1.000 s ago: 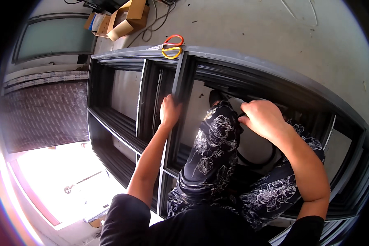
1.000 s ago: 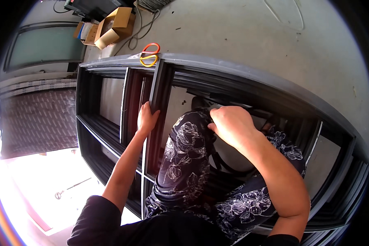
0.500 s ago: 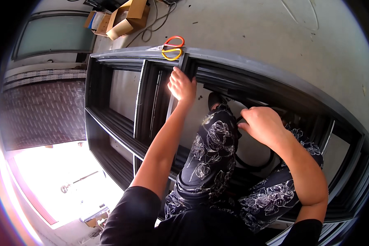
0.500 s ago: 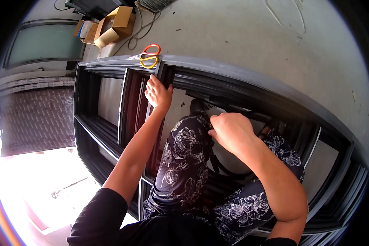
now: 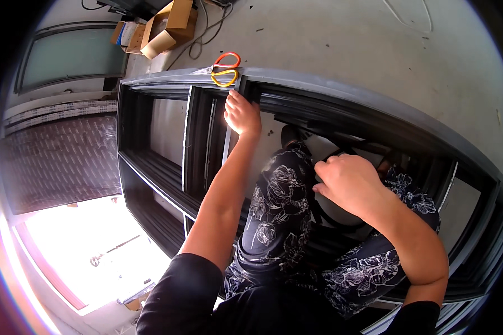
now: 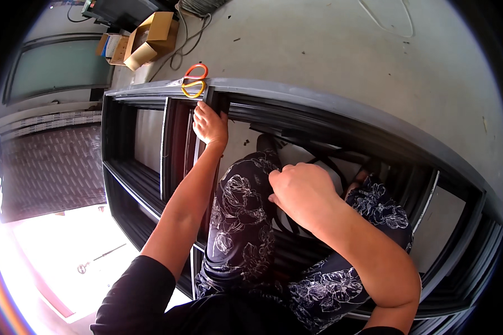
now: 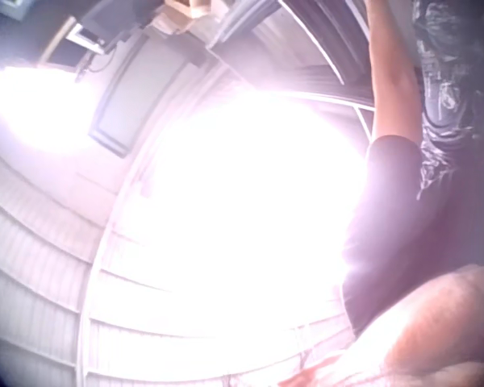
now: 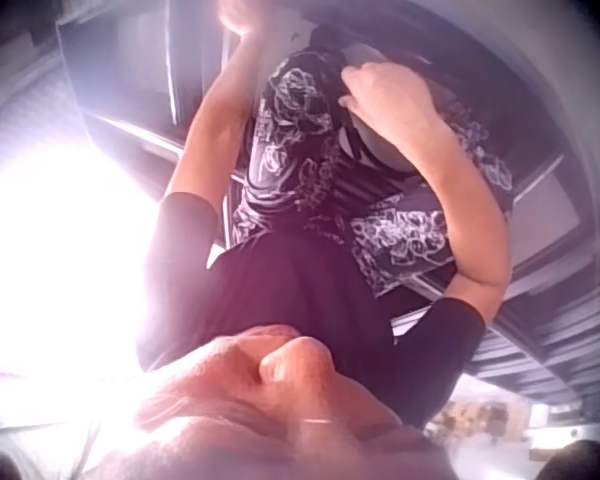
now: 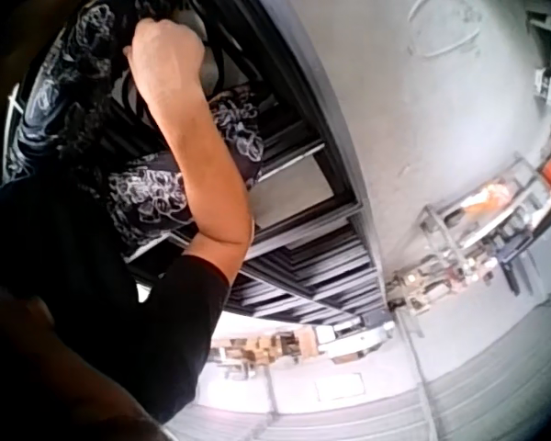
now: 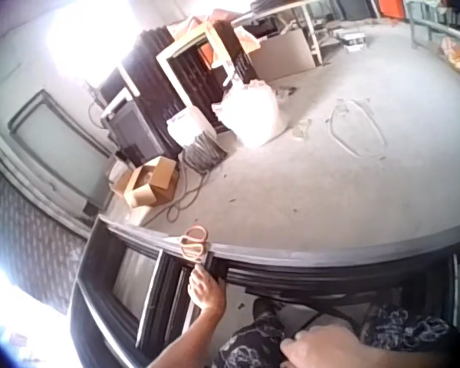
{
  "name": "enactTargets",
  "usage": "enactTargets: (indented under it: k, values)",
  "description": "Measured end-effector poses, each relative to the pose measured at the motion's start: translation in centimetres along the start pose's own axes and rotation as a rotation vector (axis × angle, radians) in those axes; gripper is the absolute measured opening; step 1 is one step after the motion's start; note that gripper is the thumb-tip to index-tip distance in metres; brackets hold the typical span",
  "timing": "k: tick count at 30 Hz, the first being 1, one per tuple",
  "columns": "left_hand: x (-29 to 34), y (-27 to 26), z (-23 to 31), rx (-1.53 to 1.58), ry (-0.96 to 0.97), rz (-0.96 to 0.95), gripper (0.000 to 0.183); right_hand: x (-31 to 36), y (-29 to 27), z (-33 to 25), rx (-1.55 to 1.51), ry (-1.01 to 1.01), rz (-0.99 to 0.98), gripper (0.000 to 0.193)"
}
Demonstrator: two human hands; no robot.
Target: The person fits a rubber strip into the groove of a metal frame, cuts the strip with scissors, and presses the rubber into the channels of several frames.
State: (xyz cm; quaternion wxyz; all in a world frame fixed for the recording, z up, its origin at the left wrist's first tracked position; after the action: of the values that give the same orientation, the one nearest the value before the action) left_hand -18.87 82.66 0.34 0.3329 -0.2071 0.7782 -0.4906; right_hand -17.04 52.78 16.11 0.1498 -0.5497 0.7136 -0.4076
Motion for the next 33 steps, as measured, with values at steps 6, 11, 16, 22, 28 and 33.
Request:
enactTargets:
  k: [6,11,16,22,28,33]
  values:
    - [-0.1,0.4,-1.3,0.035,0.101,-0.1,0.09,1.0,-0.7,0.2,-0.047,0.04,0.011,0.026]
    - [0.2,0.0,-0.6,0.005,0.131,0.005,0.079,1.5,-0.7,1.0,-0.03,0.065,-0.004,0.026]
    - [1.1,-1.3,-0.7,-0.073,0.2,-0.065,0.082,1.6,-0.7,0.9,-0.035,0.055,0.017,0.026]
    - [0.9,0.9,-1.6,0.001,0.18,-0.096,0.094,1.5,-0.7,0.8,-0.033,0.002,0.066,0.027]
    - [3.5,-1.8,-2.8,0.039,0.257,-0.004,0.083,1.9,-0.5,1.4,-0.058,0.014,0.066,0.025]
    - [3.6,-1.6,-2.7,-0.014,0.231,0.036,0.092,1.6,-0.7,1.8,-0.067,0.006,0.08,0.025]
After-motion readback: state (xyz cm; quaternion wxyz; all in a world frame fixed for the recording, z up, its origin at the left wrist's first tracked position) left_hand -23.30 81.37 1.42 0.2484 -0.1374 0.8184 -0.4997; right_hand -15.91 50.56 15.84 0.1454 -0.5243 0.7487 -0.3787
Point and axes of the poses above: each hand's wrist, its own x-axis away from the middle knuckle, its own y-axis out of the palm, z = x × y, the point moved 5 cm from there along -x, towards the middle knuckle, and after that the axes turned 2 degrees about -x, right-handed, at the moved point
